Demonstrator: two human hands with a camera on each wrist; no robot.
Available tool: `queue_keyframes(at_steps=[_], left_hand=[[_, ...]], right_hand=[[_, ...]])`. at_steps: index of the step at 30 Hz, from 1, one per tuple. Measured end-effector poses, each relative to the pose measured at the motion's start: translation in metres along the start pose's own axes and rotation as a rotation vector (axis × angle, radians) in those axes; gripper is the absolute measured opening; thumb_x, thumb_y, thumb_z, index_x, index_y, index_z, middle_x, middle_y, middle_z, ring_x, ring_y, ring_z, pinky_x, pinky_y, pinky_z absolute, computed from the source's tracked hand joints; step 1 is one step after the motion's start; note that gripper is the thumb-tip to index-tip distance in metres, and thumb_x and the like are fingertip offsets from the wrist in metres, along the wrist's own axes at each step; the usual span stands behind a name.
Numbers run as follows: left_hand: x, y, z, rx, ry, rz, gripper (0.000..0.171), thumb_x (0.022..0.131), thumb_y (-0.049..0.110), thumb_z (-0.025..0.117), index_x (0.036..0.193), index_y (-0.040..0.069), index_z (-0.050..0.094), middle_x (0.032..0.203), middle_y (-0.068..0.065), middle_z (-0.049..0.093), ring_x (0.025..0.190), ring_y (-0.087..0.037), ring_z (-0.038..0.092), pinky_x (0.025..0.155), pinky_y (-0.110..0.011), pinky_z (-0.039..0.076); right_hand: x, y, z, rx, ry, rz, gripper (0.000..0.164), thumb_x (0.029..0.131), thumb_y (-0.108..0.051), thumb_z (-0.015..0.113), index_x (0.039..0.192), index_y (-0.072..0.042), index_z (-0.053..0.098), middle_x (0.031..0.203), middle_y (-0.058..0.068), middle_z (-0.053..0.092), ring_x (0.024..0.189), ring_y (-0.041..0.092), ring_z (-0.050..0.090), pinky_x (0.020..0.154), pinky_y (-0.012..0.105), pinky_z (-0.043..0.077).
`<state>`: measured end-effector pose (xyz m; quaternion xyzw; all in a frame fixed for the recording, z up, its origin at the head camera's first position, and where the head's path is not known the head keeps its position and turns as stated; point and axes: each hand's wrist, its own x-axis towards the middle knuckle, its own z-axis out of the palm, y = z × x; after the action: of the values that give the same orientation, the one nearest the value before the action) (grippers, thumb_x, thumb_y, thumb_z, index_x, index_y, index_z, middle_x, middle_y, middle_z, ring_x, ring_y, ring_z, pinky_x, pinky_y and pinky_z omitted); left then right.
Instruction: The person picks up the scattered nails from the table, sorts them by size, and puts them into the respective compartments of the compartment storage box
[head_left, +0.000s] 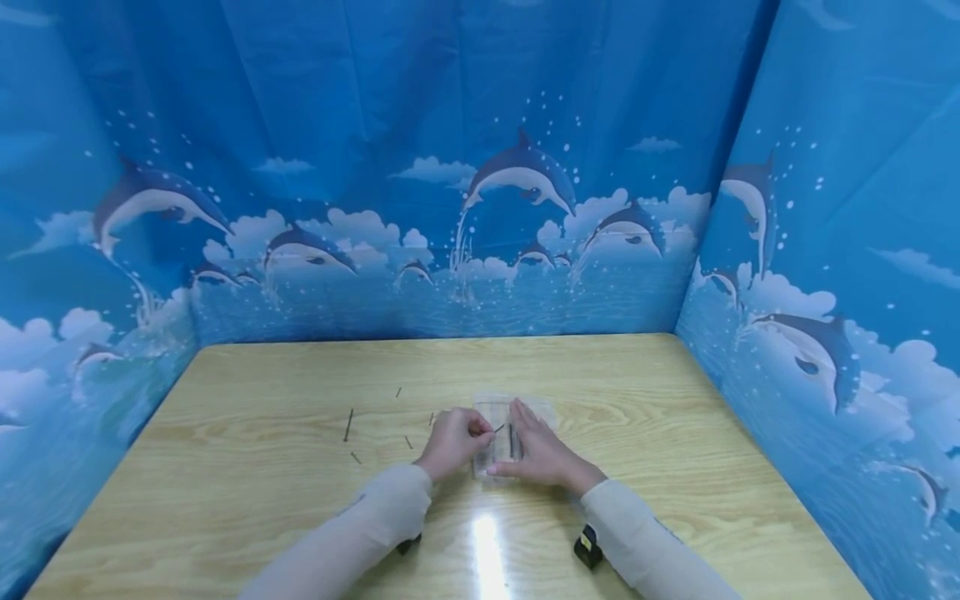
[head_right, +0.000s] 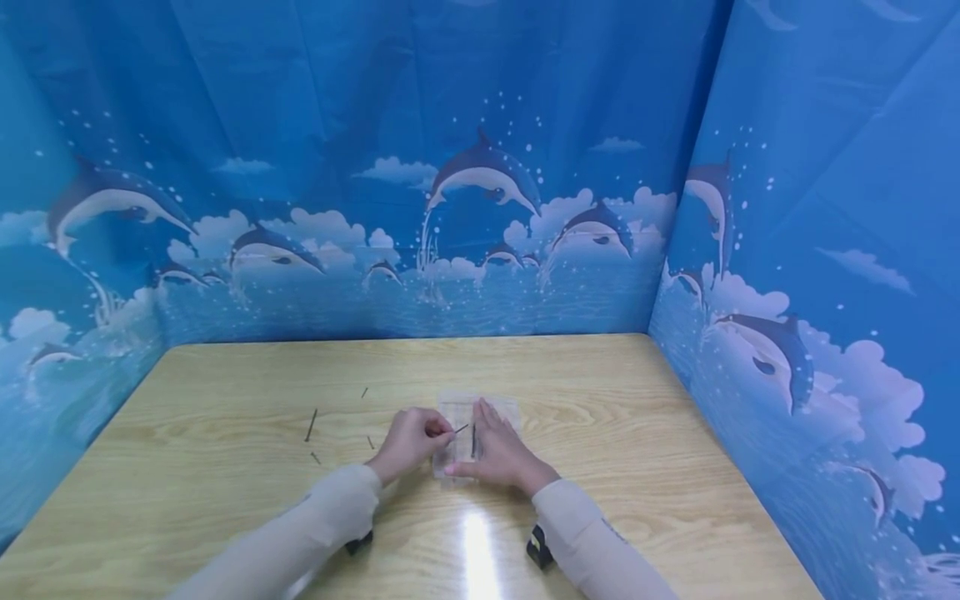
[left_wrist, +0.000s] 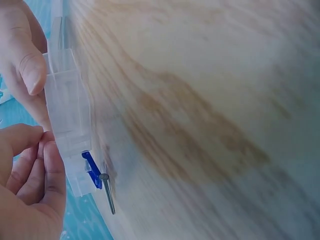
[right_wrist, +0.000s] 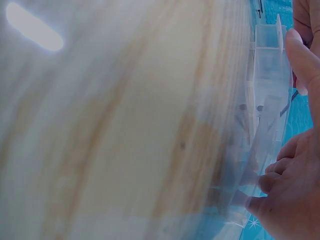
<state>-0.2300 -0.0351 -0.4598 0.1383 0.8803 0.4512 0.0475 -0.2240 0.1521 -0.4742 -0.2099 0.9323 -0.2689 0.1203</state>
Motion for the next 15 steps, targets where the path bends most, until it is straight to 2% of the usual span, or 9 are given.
queue_keyframes(at_steps=[9, 15], left_hand=[[0.0009, 0.0011, 0.0002, 0.02, -0.004, 0.003, 0.004, 0.084, 0.01, 0.073, 0.087, 0.01, 0.073, 0.079, 0.004, 0.07, 0.071, -0.006, 0.062, 0.069, -0.022, 0.054], [0.0007, -0.0022, -0.0023, -0.028, -0.003, -0.01, 0.009, 0.085, 0.013, 0.071, 0.092, 0.008, 0.074, 0.083, 0.003, 0.071, 0.074, -0.007, 0.063, 0.069, -0.024, 0.055]], right_hand=[[0.0003, -0.0012, -0.0004, -0.002, 0.0, 0.003, 0.113, 0.079, -0.062, 0.066, 0.15, 0.003, 0.006, 0.158, 0.02, 0.002, 0.146, 0.033, 0.007, 0.118, 0.049, 0.009], [-0.0015, -0.0045, -0.0021, 0.016, -0.014, 0.021, 0.114, 0.079, -0.06, 0.068, 0.15, 0.002, 0.006, 0.159, 0.019, 0.0, 0.146, 0.031, 0.004, 0.118, 0.05, 0.007]])
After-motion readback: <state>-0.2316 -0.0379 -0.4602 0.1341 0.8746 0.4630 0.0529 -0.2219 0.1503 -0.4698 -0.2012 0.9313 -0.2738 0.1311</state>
